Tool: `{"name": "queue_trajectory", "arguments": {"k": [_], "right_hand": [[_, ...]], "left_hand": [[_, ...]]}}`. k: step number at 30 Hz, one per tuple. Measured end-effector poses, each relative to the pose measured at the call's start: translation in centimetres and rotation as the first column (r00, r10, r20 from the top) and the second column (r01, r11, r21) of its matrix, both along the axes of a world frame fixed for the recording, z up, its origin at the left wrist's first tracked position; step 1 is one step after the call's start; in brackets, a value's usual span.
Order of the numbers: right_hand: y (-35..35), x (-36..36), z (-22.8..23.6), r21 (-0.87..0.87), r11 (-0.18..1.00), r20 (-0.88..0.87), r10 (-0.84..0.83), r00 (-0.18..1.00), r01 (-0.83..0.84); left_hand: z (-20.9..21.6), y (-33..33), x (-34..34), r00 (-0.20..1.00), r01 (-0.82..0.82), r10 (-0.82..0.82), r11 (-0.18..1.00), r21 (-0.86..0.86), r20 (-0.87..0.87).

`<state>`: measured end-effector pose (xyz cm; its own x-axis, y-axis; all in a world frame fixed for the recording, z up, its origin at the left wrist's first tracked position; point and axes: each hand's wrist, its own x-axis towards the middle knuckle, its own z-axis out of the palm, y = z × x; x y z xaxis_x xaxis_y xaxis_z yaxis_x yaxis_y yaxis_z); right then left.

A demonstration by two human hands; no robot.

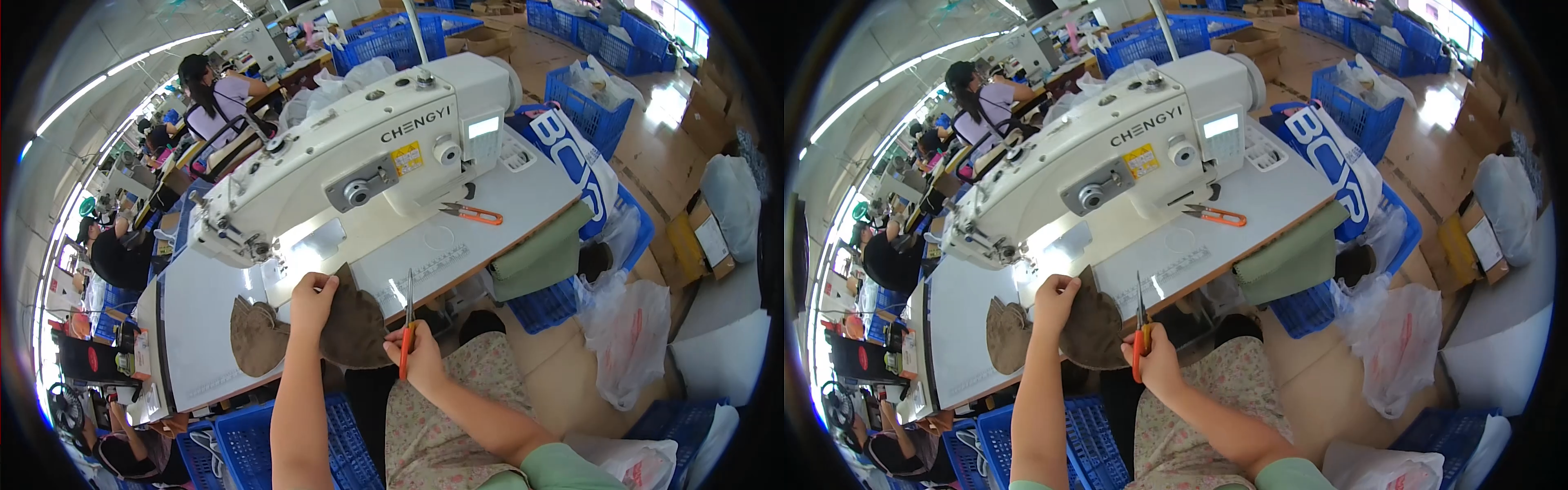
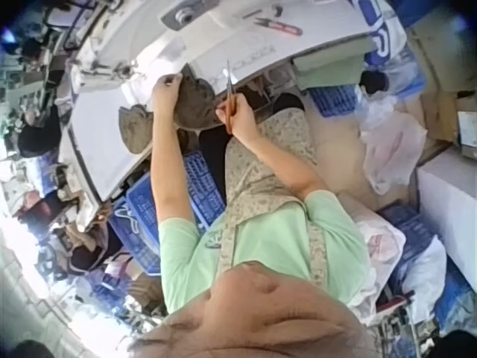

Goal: Use scissors to cut out shoe components from fabric materials at a sewing workstation.

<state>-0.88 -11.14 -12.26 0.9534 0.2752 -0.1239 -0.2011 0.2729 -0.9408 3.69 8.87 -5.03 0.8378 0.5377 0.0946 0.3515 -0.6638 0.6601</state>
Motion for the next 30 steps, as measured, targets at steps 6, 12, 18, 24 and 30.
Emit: {"name": "queue_trajectory", "arguments": {"k": [6, 12, 18, 24, 30], "right_hand": [[0.4, -0.1, -0.8, 0.027, 0.998, -0.062, 0.056, 0.997, -0.055], [0.3, -0.1, -0.1, 0.076, 0.985, -0.125, 0.160, 0.979, -0.152], [0.2, 0.1, -0.6, 0.053, 0.970, -0.122, 0.243, 0.962, -0.238], [-0.1, 0.4, -0.2, 0.085, 0.964, -0.139, 0.260, 0.956, -0.250], [-0.1, 0.5, 0.0, 0.060, 0.968, -0.122, 0.248, 0.961, -0.242]], "left_hand": [[-0.4, 0.3, 1.6, 0.999, 0.032, -0.033, 0.999, -0.035, -0.004], [0.2, -0.1, 2.3, 0.998, 0.038, -0.039, 0.999, -0.034, -0.052], [-0.5, 0.2, 1.9, 0.998, -0.035, 0.031, 0.995, -0.097, -0.050], [-0.7, 0.5, 1.8, 1.000, -0.020, 0.018, 0.986, -0.166, -0.012], [-0.5, 0.0, 1.9, 0.999, -0.017, 0.016, 0.998, -0.064, -0.030]]}}
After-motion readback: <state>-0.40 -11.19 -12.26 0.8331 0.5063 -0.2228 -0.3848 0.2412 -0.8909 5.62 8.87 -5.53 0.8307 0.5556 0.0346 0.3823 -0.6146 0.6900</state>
